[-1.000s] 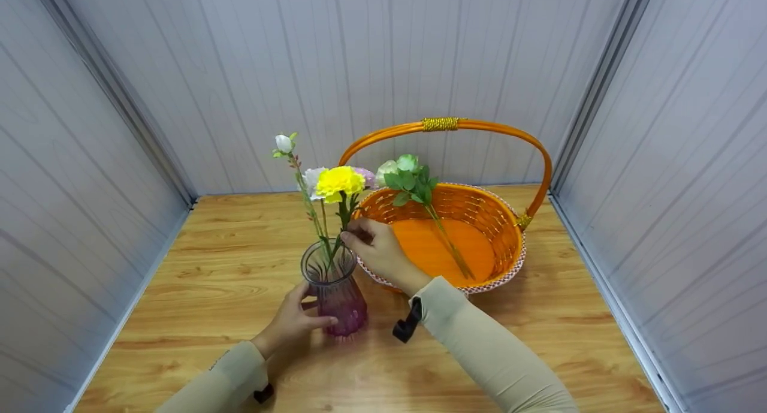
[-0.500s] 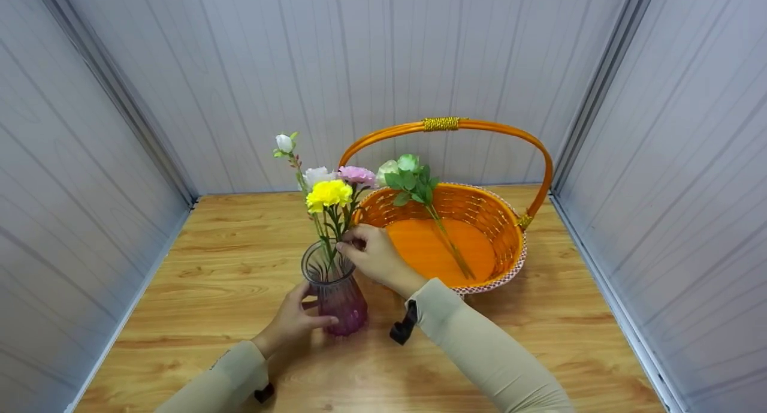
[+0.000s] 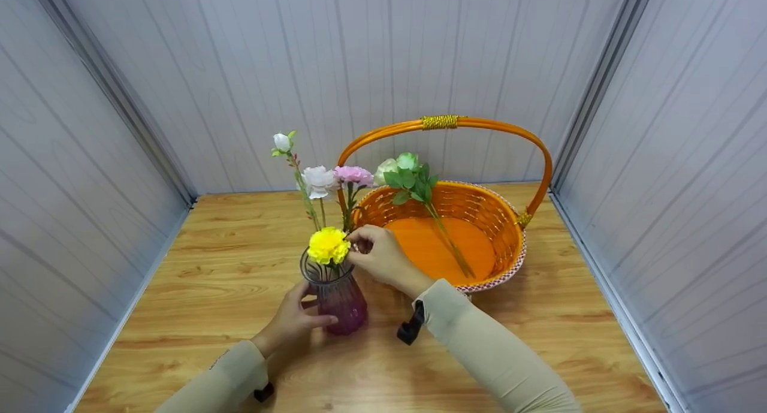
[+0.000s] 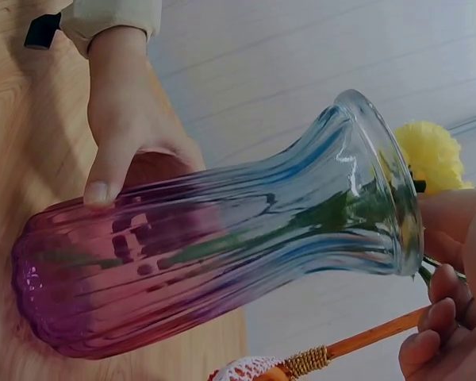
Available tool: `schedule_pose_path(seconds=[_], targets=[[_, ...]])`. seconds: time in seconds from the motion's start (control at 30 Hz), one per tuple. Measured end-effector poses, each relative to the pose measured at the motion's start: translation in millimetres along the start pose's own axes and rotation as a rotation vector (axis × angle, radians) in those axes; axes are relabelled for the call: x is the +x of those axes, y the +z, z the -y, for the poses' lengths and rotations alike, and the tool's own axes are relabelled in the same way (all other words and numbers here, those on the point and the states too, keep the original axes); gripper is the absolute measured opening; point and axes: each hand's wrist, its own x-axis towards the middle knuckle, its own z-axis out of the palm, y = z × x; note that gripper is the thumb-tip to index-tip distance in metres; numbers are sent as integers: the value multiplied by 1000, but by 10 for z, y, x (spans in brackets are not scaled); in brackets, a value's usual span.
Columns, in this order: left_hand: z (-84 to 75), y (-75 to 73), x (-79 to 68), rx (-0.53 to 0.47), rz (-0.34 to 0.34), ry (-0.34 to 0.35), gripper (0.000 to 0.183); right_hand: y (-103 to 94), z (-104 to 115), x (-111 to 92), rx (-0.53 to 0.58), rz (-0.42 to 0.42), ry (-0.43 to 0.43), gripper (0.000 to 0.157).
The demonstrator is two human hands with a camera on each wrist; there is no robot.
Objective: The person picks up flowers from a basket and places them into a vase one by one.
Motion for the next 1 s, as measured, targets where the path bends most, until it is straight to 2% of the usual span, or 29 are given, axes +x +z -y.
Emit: schedule_pose_path(seconds=[0.37,0.73,1.0], targets=[[10,-7,13,4,10,-17,64,-190,-38,-75,-3,-12,52,17],[1,-3,10,7,6,-1,66,-367,-43,-131,-25,-23,93,18],[1,-3,6,-1,6,-17,67,-498,-90,-168,-11,-48,111,19]])
